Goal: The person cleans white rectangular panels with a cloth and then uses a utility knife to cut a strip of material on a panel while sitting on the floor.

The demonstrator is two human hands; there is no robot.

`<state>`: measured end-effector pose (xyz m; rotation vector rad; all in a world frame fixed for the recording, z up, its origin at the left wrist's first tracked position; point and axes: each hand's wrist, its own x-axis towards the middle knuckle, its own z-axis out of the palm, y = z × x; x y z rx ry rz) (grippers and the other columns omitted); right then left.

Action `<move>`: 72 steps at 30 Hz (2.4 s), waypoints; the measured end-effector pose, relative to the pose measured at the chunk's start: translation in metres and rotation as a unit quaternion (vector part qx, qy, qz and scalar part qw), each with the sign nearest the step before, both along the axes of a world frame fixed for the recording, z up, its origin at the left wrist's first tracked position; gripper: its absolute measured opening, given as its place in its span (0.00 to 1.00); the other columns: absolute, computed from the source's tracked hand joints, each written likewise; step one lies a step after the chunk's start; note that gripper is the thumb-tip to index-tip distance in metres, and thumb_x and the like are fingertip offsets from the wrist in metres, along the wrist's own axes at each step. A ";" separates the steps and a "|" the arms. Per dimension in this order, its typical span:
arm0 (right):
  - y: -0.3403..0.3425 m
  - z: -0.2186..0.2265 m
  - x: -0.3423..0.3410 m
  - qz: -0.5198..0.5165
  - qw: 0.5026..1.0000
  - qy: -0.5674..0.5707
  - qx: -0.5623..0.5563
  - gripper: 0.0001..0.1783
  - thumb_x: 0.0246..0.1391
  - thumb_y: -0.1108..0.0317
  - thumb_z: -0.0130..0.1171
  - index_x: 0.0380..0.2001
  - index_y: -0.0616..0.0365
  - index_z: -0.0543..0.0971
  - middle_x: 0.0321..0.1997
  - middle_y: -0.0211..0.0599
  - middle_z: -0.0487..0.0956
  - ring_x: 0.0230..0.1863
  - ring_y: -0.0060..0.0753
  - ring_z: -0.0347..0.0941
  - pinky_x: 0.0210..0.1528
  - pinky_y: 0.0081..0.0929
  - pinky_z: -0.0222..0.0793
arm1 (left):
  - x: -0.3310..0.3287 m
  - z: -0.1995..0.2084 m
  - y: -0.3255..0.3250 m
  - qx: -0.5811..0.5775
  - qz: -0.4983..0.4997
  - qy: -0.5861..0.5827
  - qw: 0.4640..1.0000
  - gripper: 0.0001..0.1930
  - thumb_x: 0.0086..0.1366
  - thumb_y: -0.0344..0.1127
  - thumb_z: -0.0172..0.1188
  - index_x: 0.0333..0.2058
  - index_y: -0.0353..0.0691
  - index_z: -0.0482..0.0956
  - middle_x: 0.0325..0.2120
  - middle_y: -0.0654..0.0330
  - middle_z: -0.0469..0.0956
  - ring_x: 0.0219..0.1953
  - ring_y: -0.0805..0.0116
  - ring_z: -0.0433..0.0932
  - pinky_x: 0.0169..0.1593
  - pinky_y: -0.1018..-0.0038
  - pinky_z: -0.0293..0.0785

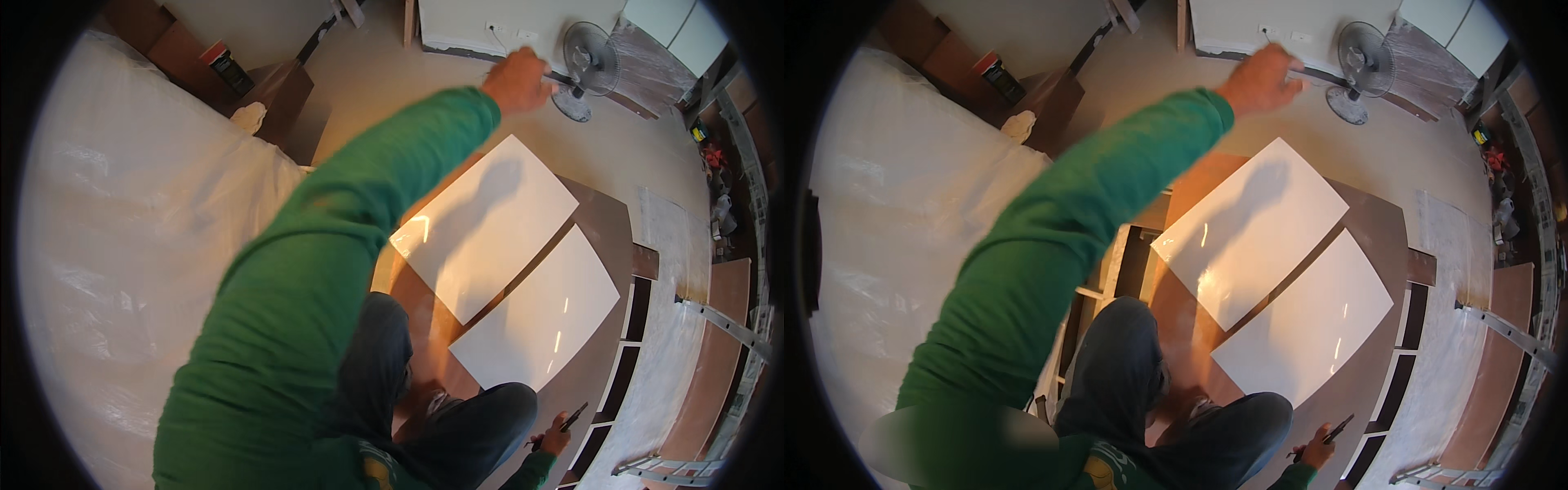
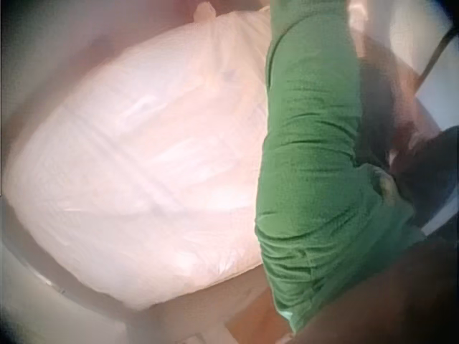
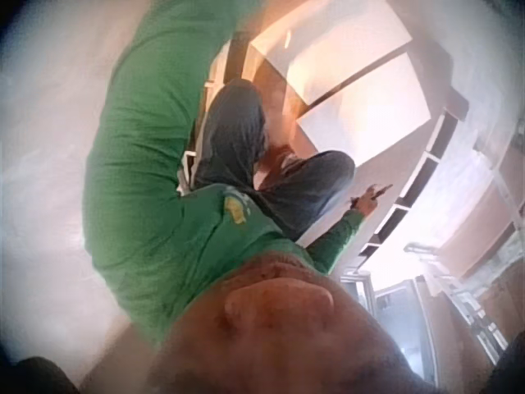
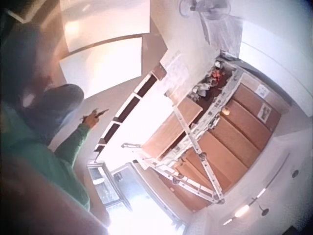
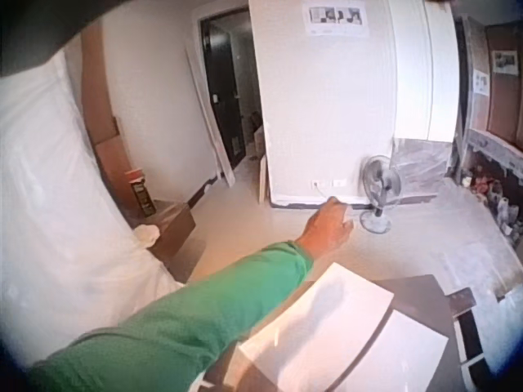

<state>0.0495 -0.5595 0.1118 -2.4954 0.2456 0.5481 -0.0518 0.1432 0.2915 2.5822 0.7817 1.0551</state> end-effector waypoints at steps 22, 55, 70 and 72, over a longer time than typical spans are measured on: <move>-0.007 0.277 -0.100 0.488 0.765 0.359 -0.219 0.48 0.55 0.69 0.60 0.75 0.67 0.50 0.52 0.71 0.81 0.49 0.58 0.85 0.45 0.49 0.82 | -0.493 0.169 -0.471 -0.650 -0.122 0.439 0.608 0.29 0.69 0.58 0.65 0.58 0.41 0.80 0.53 0.39 0.80 0.57 0.37 0.79 0.59 0.44 0.76; 0.888 0.550 -0.248 0.471 0.709 0.440 0.286 0.29 0.72 0.73 0.45 0.74 0.60 0.60 0.43 0.34 0.75 0.37 0.23 0.72 0.36 0.23 0.75 | -0.541 0.240 0.074 -0.533 0.222 0.131 0.806 0.22 0.67 0.43 0.69 0.56 0.41 0.79 0.57 0.43 0.75 0.62 0.42 0.73 0.64 0.52 0.71; 1.213 0.379 -0.182 0.865 0.501 0.018 0.016 0.19 0.70 0.56 0.60 0.54 0.59 0.80 0.42 0.39 0.84 0.39 0.32 0.85 0.37 0.30 0.81 | -0.502 0.135 0.239 -0.462 0.509 0.061 0.724 0.30 0.61 0.34 0.69 0.62 0.45 0.75 0.56 0.44 0.78 0.64 0.41 0.72 0.65 0.56 0.72; 1.244 0.348 -0.185 0.805 0.575 0.138 0.038 0.20 0.70 0.53 0.60 0.51 0.60 0.81 0.37 0.37 0.84 0.34 0.30 0.83 0.34 0.31 0.80 | -0.532 0.059 0.231 -0.623 0.461 -0.017 0.632 0.29 0.59 0.36 0.70 0.60 0.45 0.76 0.59 0.43 0.76 0.68 0.40 0.66 0.65 0.52 0.71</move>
